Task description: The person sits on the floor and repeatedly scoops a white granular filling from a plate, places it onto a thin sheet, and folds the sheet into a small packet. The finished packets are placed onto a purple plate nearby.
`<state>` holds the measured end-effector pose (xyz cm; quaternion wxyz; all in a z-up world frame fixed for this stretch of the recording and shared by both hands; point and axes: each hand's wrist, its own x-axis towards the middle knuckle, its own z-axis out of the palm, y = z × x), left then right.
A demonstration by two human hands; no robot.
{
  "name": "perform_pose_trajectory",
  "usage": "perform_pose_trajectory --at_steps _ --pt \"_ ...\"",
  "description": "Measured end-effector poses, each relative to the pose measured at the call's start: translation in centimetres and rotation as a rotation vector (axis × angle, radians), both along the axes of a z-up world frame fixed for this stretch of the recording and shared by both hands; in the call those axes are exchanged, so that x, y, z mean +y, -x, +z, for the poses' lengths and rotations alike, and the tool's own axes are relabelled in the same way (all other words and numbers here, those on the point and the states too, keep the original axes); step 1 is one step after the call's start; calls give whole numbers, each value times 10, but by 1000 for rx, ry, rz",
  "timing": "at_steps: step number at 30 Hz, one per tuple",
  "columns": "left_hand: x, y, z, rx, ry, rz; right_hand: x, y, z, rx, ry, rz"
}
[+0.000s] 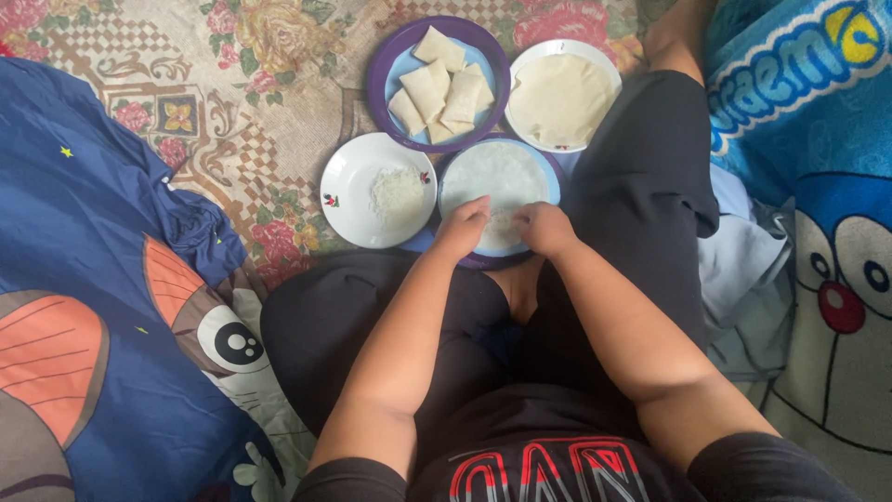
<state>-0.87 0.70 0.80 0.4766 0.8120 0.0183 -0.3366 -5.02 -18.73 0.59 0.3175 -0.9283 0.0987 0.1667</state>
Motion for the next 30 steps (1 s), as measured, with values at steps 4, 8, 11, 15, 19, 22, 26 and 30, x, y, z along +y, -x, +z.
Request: perform_pose_trajectory --at_steps 4,8,11,15,19,22,26,30 --pt "7 12 31 -115 -8 20 -2 -8 -12 -102 72 -4" --pt "10 8 -3 -362 -325 -152 11 -6 0 -119 180 27" --pt "2 18 -3 -527 -500 -310 14 -3 -7 -134 202 122" --pt "-3 22 -7 -666 -486 -354 20 0 16 -176 37 120" --pt "8 12 -17 -680 -461 -256 -3 -12 -22 -215 70 7" --pt "14 13 -18 -634 -547 -239 -9 -10 -50 -228 158 9" --pt "5 17 -18 -642 -556 -288 -1 -15 -59 -155 167 131" --pt "3 22 15 -625 -586 -251 5 -13 -27 -165 197 146"
